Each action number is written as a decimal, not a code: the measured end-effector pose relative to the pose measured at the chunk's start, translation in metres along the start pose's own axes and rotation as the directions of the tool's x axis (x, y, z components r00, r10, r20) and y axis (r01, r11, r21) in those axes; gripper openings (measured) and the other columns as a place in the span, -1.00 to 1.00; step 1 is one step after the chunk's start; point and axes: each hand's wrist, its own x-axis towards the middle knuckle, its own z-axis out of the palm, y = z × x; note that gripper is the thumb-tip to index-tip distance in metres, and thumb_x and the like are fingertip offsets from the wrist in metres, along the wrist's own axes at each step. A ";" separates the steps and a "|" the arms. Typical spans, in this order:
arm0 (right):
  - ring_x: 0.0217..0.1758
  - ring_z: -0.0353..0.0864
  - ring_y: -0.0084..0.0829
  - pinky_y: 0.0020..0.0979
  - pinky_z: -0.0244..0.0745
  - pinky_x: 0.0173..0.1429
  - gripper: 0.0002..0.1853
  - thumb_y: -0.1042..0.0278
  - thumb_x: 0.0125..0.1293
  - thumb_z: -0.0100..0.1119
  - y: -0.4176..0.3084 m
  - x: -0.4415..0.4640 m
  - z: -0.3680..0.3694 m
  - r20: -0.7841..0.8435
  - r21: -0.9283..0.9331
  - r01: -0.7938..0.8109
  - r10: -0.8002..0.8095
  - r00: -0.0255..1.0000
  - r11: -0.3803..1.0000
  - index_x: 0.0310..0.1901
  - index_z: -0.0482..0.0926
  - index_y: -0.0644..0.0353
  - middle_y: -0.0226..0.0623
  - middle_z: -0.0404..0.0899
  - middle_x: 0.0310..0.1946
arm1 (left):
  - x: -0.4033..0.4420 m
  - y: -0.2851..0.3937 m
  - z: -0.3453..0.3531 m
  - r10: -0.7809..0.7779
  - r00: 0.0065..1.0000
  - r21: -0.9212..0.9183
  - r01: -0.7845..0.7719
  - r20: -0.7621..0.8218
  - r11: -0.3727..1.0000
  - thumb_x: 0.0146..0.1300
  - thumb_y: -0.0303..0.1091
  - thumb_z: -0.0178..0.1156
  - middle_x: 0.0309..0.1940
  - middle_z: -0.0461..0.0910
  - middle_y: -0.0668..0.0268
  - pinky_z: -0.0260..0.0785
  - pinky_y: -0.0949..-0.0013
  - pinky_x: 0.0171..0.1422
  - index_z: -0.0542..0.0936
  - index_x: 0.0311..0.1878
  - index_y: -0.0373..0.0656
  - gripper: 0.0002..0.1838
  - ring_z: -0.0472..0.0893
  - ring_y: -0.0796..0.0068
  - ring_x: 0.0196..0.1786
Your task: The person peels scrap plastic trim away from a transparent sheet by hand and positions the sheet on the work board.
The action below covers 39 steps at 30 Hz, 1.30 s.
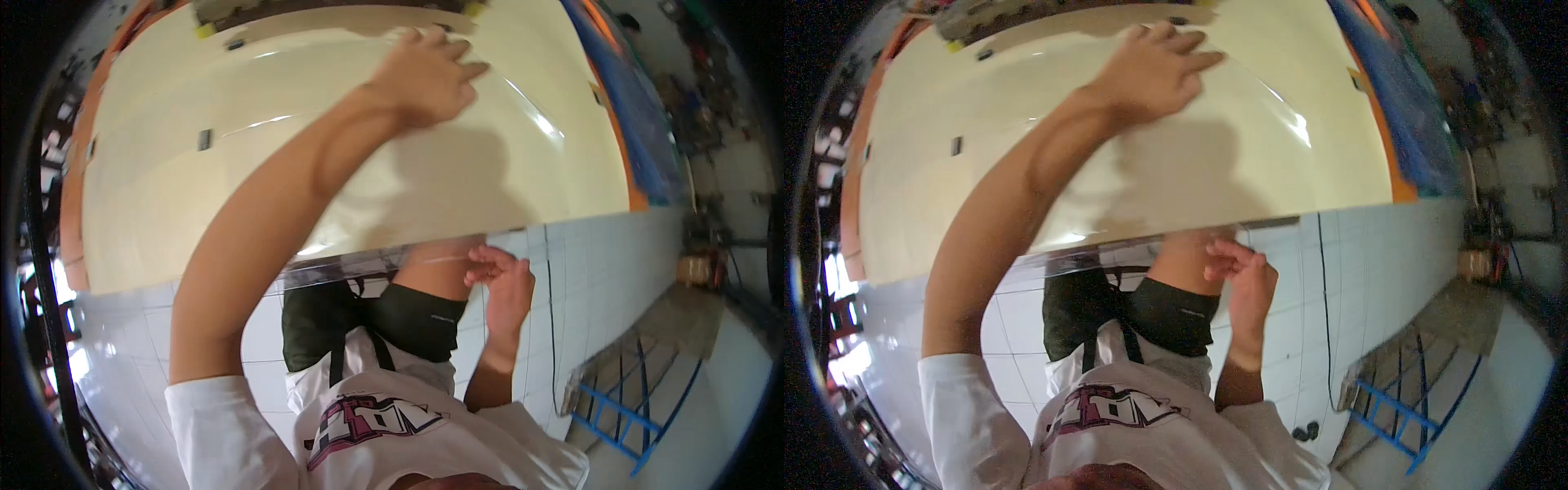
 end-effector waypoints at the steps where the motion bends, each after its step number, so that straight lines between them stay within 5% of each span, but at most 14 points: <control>1: -0.27 0.62 -0.36 -0.32 0.54 -0.19 -0.24 -0.26 0.45 -0.32 -0.005 -0.002 -0.001 0.096 -0.098 -0.103 0.113 0.989 0.990 -0.01 0.56 0.43 -0.04 0.64 -0.14 | 0.000 0.001 0.002 0.014 1.000 0.003 -0.014 0.000 1.000 0.25 -0.14 -0.13 0.24 0.44 0.19 0.20 -0.04 0.26 0.51 0.23 0.08 -0.50 0.40 0.13 0.19; 5: -0.25 0.66 -0.35 -0.45 0.55 -0.15 -0.59 0.15 0.44 0.02 -0.023 -0.002 -0.011 0.470 -0.513 -0.168 0.440 0.766 0.841 0.09 0.54 0.35 -0.09 0.67 -0.18 | -0.001 0.000 0.002 0.005 1.000 0.116 -0.004 -0.008 0.993 0.26 -0.11 -0.12 0.19 0.46 0.19 0.20 -0.04 0.25 0.51 0.23 0.09 -0.51 0.39 0.15 0.20; 9: -0.05 0.63 -0.29 -0.30 0.55 -0.04 -0.53 0.14 0.37 0.12 -0.071 0.009 0.008 0.704 -0.513 0.027 0.403 0.585 0.858 0.11 0.51 0.39 -0.03 0.62 -0.06 | -0.001 -0.001 0.003 0.009 0.998 0.031 -0.007 -0.061 0.999 0.23 -0.07 -0.07 0.08 0.51 0.22 0.22 -0.01 0.21 0.56 0.18 0.10 -0.52 0.41 0.17 0.14; 12: -0.06 0.66 -0.21 -0.31 0.53 0.02 -0.64 0.28 0.35 0.10 -0.080 0.028 0.006 0.722 -0.085 0.307 -0.154 0.675 0.948 0.01 0.56 0.42 0.09 0.61 -0.05 | -0.002 0.000 0.002 0.016 0.997 0.018 -0.014 -0.071 1.000 0.22 -0.07 -0.05 0.03 0.53 0.24 0.23 0.01 0.18 0.58 0.15 0.11 -0.54 0.41 0.18 0.11; 15: 0.07 0.58 -0.20 -0.31 0.41 0.19 -0.69 0.30 0.35 0.09 -0.100 0.058 0.036 0.455 -0.284 0.541 -0.385 0.803 0.792 -0.07 0.57 0.43 0.04 0.59 -0.04 | -0.002 -0.001 0.004 0.015 0.997 0.011 -0.014 -0.073 1.000 0.21 -0.06 -0.03 -0.01 0.56 0.26 0.24 0.00 0.16 0.57 0.16 0.11 -0.53 0.40 0.18 0.12; 17: 0.12 0.54 -0.21 -0.29 0.35 0.25 -0.72 0.34 0.34 0.09 -0.116 0.086 0.059 0.481 -0.550 0.626 -0.403 0.779 0.553 -0.07 0.56 0.41 -0.02 0.58 -0.02 | -0.001 0.001 0.002 0.016 0.993 -0.001 -0.017 -0.118 1.000 0.18 -0.08 0.03 -0.02 0.56 0.21 0.29 0.08 0.13 0.58 0.11 0.01 -0.54 0.45 0.18 0.08; 21: 0.17 0.50 -0.12 -0.25 0.32 0.28 -0.73 0.38 0.34 0.09 -0.117 0.119 0.084 0.539 -0.597 0.643 -0.354 0.764 0.479 -0.03 0.52 0.38 -0.01 0.53 0.06 | 0.005 0.004 -0.017 -0.011 0.999 -0.063 0.008 -0.053 0.998 0.15 -0.12 0.09 -0.05 0.57 0.12 0.32 0.12 0.11 0.57 0.05 -0.10 -0.57 0.53 0.13 -0.01; 23: 0.22 0.43 -0.04 -0.24 0.28 0.32 -0.70 0.37 0.33 0.10 -0.112 0.127 0.093 0.609 -0.687 0.664 -0.264 0.748 0.295 0.03 0.49 0.36 0.06 0.44 0.14 | 0.009 0.003 -0.029 -0.172 0.978 -0.328 0.200 0.114 0.923 0.13 -0.15 0.13 -0.14 0.58 0.07 0.34 0.13 0.11 0.58 -0.05 -0.18 -0.62 0.59 0.09 -0.09; 24: 0.27 0.36 0.02 -0.20 0.25 0.34 -0.67 0.37 0.34 0.08 -0.104 0.130 0.090 0.611 -0.720 0.656 -0.241 0.754 0.225 0.07 0.45 0.34 0.07 0.37 0.20 | 0.006 0.000 -0.039 -0.022 0.990 -0.283 0.061 0.140 0.957 0.14 -0.15 0.13 -0.20 0.60 0.10 0.32 0.05 0.15 0.58 -0.12 -0.21 -0.65 0.61 0.06 -0.09; 27: 0.29 0.34 0.00 -0.19 0.26 0.34 -0.67 0.37 0.36 0.06 -0.095 0.125 0.097 0.585 -0.740 0.650 -0.311 0.749 0.175 0.10 0.44 0.32 0.04 0.35 0.22 | -0.031 0.004 -0.107 0.035 0.971 -0.334 0.048 0.238 0.941 0.14 -0.18 0.12 -0.20 0.61 0.10 0.32 0.03 0.15 0.58 -0.17 -0.23 -0.68 0.61 0.11 -0.08; 29: 0.29 0.33 -0.01 -0.19 0.26 0.33 -0.68 0.37 0.38 0.04 -0.096 0.121 0.100 0.566 -0.748 0.635 -0.313 0.763 0.194 0.11 0.44 0.30 0.03 0.34 0.24 | -0.072 -0.003 -0.138 0.032 0.992 -0.307 0.008 0.124 0.952 0.14 -0.20 0.11 -0.19 0.61 0.08 0.30 0.01 0.17 0.59 -0.12 -0.23 -0.66 0.61 0.13 -0.08; 33: 0.30 0.33 -0.01 -0.19 0.25 0.35 -0.66 0.35 0.38 0.03 -0.100 0.122 0.098 0.561 -0.759 0.620 -0.282 0.778 0.199 0.13 0.44 0.29 0.02 0.34 0.25 | -0.157 -0.074 -0.167 -0.181 0.983 -0.065 0.178 -0.037 0.982 0.07 -0.26 0.15 -0.20 0.61 0.07 0.39 0.09 0.08 0.61 -0.15 -0.27 -0.67 0.60 0.08 -0.12; 36: 0.32 0.31 0.01 -0.19 0.22 0.37 -0.62 0.34 0.36 0.07 -0.115 0.119 0.106 0.593 -0.768 0.625 -0.216 0.776 0.138 0.15 0.43 0.29 0.04 0.32 0.26 | -0.215 -0.145 -0.197 -0.606 0.781 -0.029 0.609 -0.151 0.793 0.16 -0.25 0.17 -0.09 0.61 0.04 0.42 0.15 0.09 0.59 -0.08 -0.29 -0.65 0.59 0.02 -0.05; 39: 0.35 0.27 0.04 -0.11 0.15 0.42 -0.56 0.28 0.33 0.11 -0.126 0.118 0.143 0.665 -0.707 0.688 -0.177 0.726 0.165 0.19 0.42 0.29 0.06 0.28 0.29 | -0.267 -0.203 -0.213 -0.763 0.582 0.183 0.813 -0.280 0.553 0.24 -0.10 0.10 0.03 0.55 0.02 0.40 0.12 0.16 0.58 0.06 -0.18 -0.57 0.56 0.06 0.05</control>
